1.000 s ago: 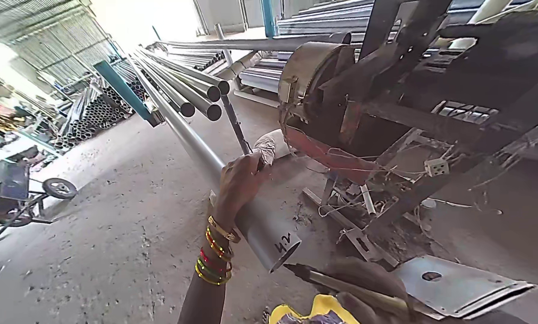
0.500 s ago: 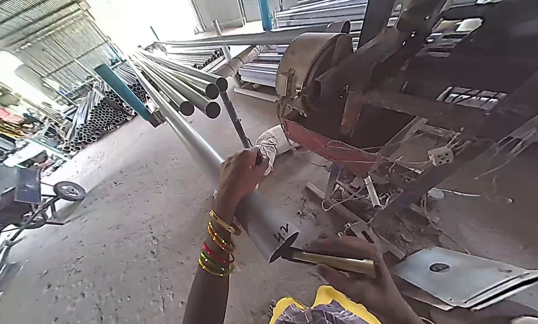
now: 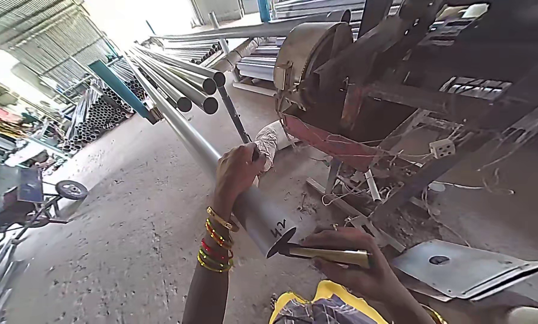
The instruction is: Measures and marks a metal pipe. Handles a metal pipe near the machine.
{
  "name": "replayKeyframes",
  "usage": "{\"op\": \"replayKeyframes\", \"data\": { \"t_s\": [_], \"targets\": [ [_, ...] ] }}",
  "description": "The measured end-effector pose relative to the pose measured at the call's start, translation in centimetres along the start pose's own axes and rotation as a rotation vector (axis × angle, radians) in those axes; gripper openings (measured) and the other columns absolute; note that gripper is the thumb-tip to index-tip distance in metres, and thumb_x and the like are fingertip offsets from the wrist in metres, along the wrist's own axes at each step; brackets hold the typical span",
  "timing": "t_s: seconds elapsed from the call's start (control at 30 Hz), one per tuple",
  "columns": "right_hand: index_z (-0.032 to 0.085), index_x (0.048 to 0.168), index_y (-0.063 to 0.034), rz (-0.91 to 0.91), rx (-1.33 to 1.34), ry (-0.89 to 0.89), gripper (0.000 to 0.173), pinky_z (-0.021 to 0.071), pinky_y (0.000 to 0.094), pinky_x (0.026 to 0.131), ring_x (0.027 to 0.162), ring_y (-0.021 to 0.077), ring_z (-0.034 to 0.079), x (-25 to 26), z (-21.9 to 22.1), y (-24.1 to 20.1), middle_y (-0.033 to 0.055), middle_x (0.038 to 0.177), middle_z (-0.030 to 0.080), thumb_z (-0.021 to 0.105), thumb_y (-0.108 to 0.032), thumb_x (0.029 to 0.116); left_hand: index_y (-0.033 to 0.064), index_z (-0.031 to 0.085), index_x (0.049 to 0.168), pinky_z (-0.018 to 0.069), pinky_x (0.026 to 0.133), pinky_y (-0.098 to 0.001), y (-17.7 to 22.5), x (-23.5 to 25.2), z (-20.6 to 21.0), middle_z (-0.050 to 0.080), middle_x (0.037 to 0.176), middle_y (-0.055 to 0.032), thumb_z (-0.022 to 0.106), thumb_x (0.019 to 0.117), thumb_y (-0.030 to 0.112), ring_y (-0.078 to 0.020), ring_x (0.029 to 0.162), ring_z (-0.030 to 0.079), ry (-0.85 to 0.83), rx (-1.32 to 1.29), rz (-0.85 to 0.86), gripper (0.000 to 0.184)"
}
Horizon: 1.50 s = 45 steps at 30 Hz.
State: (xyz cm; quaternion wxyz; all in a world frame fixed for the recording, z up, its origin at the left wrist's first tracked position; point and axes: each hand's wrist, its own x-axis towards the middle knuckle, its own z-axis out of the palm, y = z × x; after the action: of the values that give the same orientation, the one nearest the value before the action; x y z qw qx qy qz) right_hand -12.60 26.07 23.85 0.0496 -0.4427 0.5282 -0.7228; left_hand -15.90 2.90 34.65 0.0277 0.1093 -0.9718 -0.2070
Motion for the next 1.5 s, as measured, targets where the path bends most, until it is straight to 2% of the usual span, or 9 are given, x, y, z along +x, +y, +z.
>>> {"op": "replayKeyframes", "data": {
  "t_s": [0.17,0.33,0.57,0.73,0.97,1.07,1.2,1.3,1.5],
  "targets": [
    [0.072,0.108,-0.005,0.014,-0.025,0.024,0.019,0.0517,0.0088,0.086,0.096,-0.0078,0.064,-0.1,0.0,-0.2,-0.0033,0.099,0.074,0.069,-0.011,0.0904,0.0018,0.063,0.098,0.0465,0.06,-0.0526,0.1,0.2,0.1,0.058,0.063,-0.0141,0.054,0.1075,0.028,-0.0318,0.059,0.059,-0.001,0.011,0.002,0.029],
    [0.073,0.106,-0.0006,0.0,-0.07,0.019,0.02,0.0506,0.0083,0.085,0.094,-0.007,0.064,0.3,0.0,-0.1,0.0017,0.095,0.073,0.068,-0.011,0.0897,0.001,0.065,0.099,0.0475,0.07,-0.0543,0.6,1.0,-0.4,0.061,0.069,-0.0137,0.052,0.1085,0.027,-0.0306,0.068,0.062,-0.046,0.059,-0.036,0.03],
    [0.072,0.105,-0.0027,-0.026,-0.077,0.01,0.018,0.0515,0.0085,0.086,0.096,-0.0082,0.064,0.5,-0.7,-0.8,-0.0018,0.098,0.074,0.068,-0.011,0.0897,0.0017,0.066,0.101,0.049,0.069,-0.0556,0.1,1.1,-0.1,0.063,0.074,-0.0147,0.052,0.1084,0.027,-0.0316,0.068,0.064,-0.04,0.02,-0.033,0.03],
    [0.072,0.104,-0.0005,-0.02,-0.132,-0.003,0.018,0.0499,0.0071,0.083,0.093,-0.0072,0.064,0.8,-0.4,-0.8,0.0024,0.094,0.073,0.068,-0.011,0.0888,0.0028,0.065,0.099,0.049,0.063,-0.0537,-0.2,1.1,0.1,0.061,0.07,-0.0141,0.053,0.1079,0.029,-0.0305,0.062,0.061,-0.032,0.025,-0.024,0.03],
    [0.073,0.104,-0.0004,-0.022,-0.181,-0.013,0.019,0.0501,0.0082,0.086,0.094,-0.0052,0.065,1.1,-0.2,-0.6,0.004,0.094,0.073,0.069,-0.013,0.0893,0.0024,0.065,0.1,0.0485,0.067,-0.0538,-0.2,0.9,-0.1,0.061,0.07,-0.0136,0.052,0.1082,0.029,-0.0301,0.065,0.061,-0.028,0.008,-0.021,0.031],
    [0.074,0.103,-0.0008,-0.034,-0.231,-0.013,0.019,0.049,0.0083,0.083,0.09,-0.0034,0.064,1.3,0.0,-0.4,0.0061,0.09,0.071,0.069,-0.013,0.0897,0.0026,0.065,0.099,0.0477,0.068,-0.0536,0.1,1.2,-0.1,0.06,0.07,-0.0126,0.052,0.1082,0.029,-0.0298,0.066,0.061,-0.042,0.023,-0.034,0.03],
    [0.074,0.101,-0.0009,-0.04,-0.268,-0.007,0.018,0.0483,0.0075,0.08,0.087,-0.0038,0.064,1.2,-0.2,-0.7,0.0061,0.088,0.071,0.068,-0.014,0.0884,0.0032,0.064,0.098,0.0476,0.061,-0.0535,-0.3,0.6,0.3,0.058,0.065,-0.0135,0.054,0.1074,0.03,-0.0312,0.061,0.059,0.004,-0.006,-0.007,0.031],
    [0.073,0.1,-0.0015,-0.04,-0.299,-0.013,0.018,0.0478,0.007,0.079,0.086,-0.0041,0.063,1.2,-0.4,-1.2,0.006,0.087,0.071,0.068,-0.015,0.0886,0.0026,0.064,0.099,0.0475,0.068,-0.0546,0.0,0.9,0.0,0.059,0.069,-0.0131,0.053,0.1079,0.029,-0.0307,0.066,0.061,-0.03,0.02,-0.02,0.03],
    [0.075,0.1,-0.0057,-0.03,-0.445,0.045,0.02,0.0488,0.0156,0.068,0.076,0.0058,0.064,1.2,0.4,-1.5,0.0087,0.082,0.07,0.067,-0.021,0.0885,0.0012,0.064,0.098,0.0477,0.073,-0.0563,0.1,1.6,0.1,0.061,0.073,-0.0139,0.052,0.1082,0.029,-0.0314,0.07,0.062,-0.066,0.041,-0.033,0.033]
  ]
}}
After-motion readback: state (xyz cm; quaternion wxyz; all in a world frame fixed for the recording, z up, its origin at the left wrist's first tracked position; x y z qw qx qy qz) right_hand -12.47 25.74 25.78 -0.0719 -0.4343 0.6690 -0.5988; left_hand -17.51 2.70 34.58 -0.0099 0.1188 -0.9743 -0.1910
